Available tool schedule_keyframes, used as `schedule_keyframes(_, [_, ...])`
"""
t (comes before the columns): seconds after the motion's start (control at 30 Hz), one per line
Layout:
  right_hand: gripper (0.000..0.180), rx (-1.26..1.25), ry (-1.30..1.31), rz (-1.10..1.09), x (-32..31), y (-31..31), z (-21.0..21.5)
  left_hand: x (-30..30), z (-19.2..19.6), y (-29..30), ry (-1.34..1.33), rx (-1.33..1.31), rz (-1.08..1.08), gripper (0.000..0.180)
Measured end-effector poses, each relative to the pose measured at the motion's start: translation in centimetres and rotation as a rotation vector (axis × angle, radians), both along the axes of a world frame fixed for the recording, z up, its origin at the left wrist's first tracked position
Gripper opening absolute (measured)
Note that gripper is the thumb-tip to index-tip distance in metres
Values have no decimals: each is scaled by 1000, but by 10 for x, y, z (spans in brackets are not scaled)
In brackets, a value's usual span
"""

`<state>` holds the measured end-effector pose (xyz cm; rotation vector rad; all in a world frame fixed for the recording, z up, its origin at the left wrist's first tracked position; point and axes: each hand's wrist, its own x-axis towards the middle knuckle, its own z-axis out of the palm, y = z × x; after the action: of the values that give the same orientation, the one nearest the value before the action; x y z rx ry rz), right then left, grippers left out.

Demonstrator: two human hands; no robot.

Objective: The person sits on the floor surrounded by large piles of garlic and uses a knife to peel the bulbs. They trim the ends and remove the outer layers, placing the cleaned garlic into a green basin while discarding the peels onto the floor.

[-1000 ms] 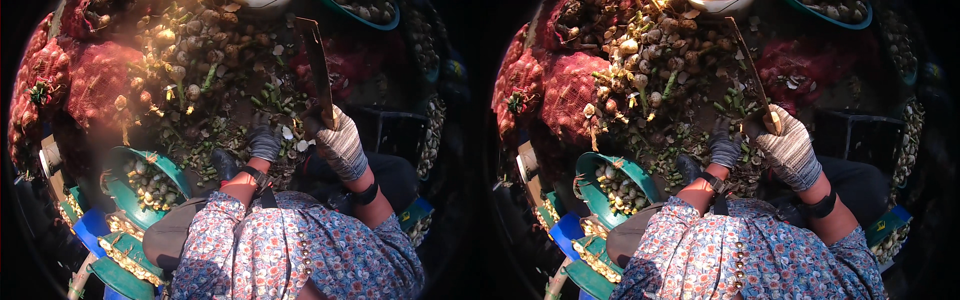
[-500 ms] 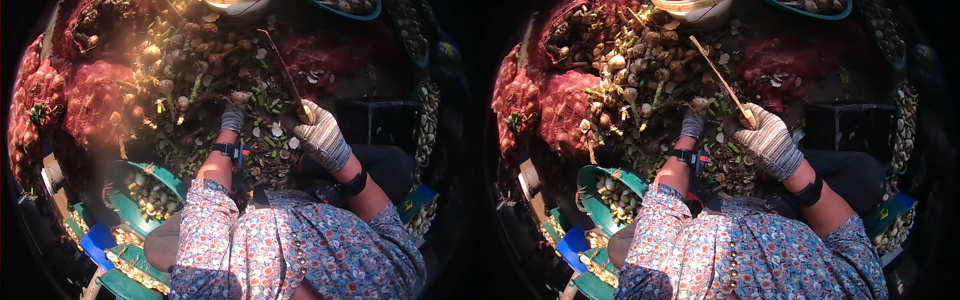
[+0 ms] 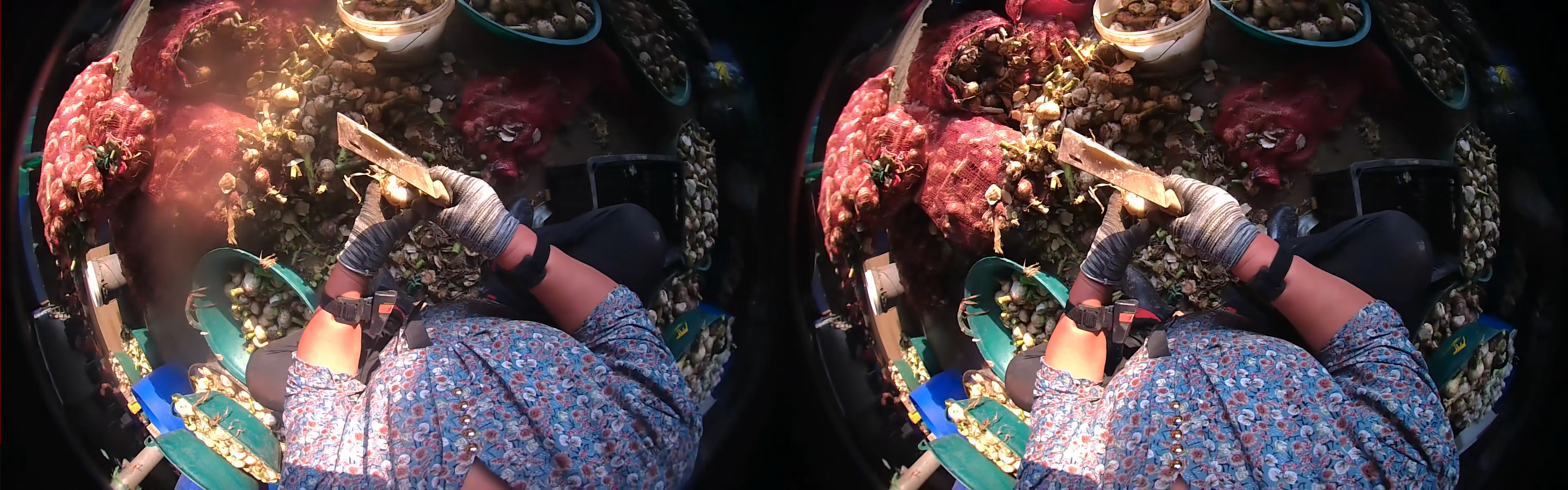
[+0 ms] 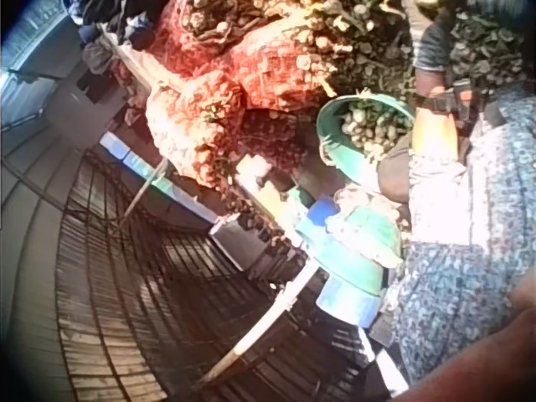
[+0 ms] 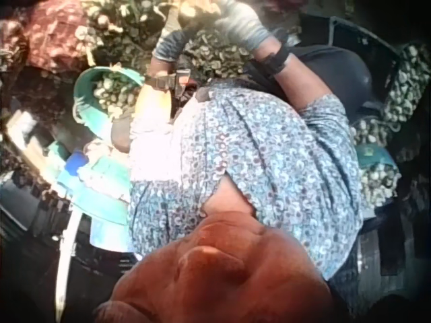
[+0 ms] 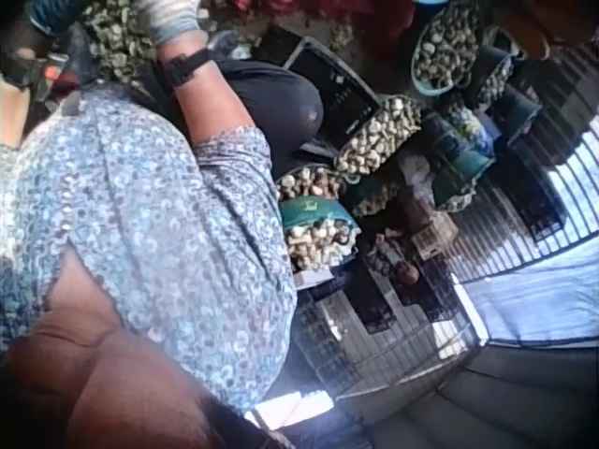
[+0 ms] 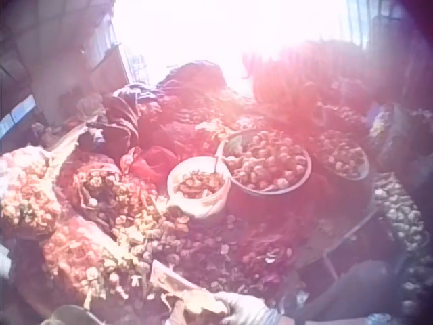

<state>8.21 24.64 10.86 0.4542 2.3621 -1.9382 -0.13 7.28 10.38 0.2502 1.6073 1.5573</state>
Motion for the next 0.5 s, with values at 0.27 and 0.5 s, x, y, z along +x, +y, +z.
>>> schedule_keyframes(0.27, [29,498,140,344,41,-11,39,23,-64,-83,577,-95,-133,45])
schedule_keyframes(0.5, [16,644,103,497,49,-13,45,41,-63,-92,1400,-121,-180,44])
